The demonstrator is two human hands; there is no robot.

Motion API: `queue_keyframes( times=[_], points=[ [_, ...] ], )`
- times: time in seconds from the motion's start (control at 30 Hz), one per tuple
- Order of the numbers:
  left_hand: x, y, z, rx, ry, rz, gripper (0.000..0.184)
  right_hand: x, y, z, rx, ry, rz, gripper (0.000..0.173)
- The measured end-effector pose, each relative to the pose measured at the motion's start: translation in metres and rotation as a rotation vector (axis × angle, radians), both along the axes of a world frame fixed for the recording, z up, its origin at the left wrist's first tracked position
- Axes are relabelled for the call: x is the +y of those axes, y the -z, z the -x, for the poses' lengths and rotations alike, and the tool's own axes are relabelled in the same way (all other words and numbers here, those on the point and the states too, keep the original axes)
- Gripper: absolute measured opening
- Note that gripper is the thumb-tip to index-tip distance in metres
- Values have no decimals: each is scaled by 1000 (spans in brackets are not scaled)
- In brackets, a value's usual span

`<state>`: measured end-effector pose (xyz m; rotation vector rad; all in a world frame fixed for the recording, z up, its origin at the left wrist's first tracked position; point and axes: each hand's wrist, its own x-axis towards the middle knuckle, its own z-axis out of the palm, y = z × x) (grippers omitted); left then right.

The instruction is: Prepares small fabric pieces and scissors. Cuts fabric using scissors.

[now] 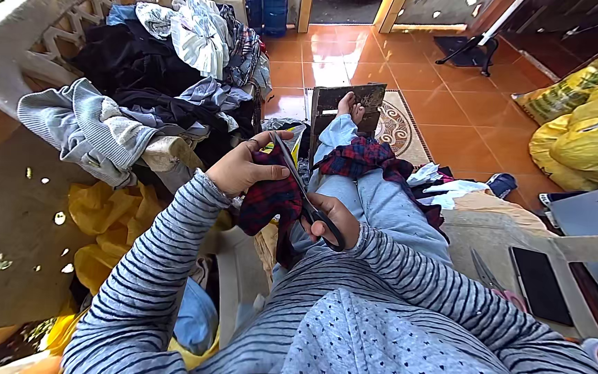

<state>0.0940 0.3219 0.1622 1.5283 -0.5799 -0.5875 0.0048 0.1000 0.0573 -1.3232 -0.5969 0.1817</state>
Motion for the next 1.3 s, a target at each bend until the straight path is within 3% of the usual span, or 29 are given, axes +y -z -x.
queue_keyframes(
  times=[0.13, 0.3, 0.4, 0.53, 0.7, 0.9, 1.07, 1.2, 1.3],
  points=[
    [0, 1, 1, 61, 42, 32, 56, -2, 0, 0, 4, -25, 31, 56],
    [2, 4, 1, 152, 95, 38, 24, -5, 3, -3, -32, -105, 32, 58],
    [0, 3, 3, 211, 61, -3, 15, -5, 3, -4, -40, -102, 32, 60],
    [-1, 2, 4, 240, 33, -18, 13, -6, 4, -5, -42, -115, 27, 62],
    [-3, 3, 4, 283, 64, -57, 9, -7, 4, -6, -81, -120, 86, 76],
    [-5, 3, 5, 297, 51, -64, 10, -6, 3, -5, -49, -123, 30, 72],
    [-8, 9, 7, 254, 86, -86, 23, -3, 2, -2, 17, -132, -79, 63],
    [-9, 12, 5, 126, 129, -187, 24, 0, -6, -5, 48, 62, -114, 54],
    [-8, 5, 10, 49, 50, -102, 19, 1, -25, -17, 10, 175, 6, 60]
  ],
)
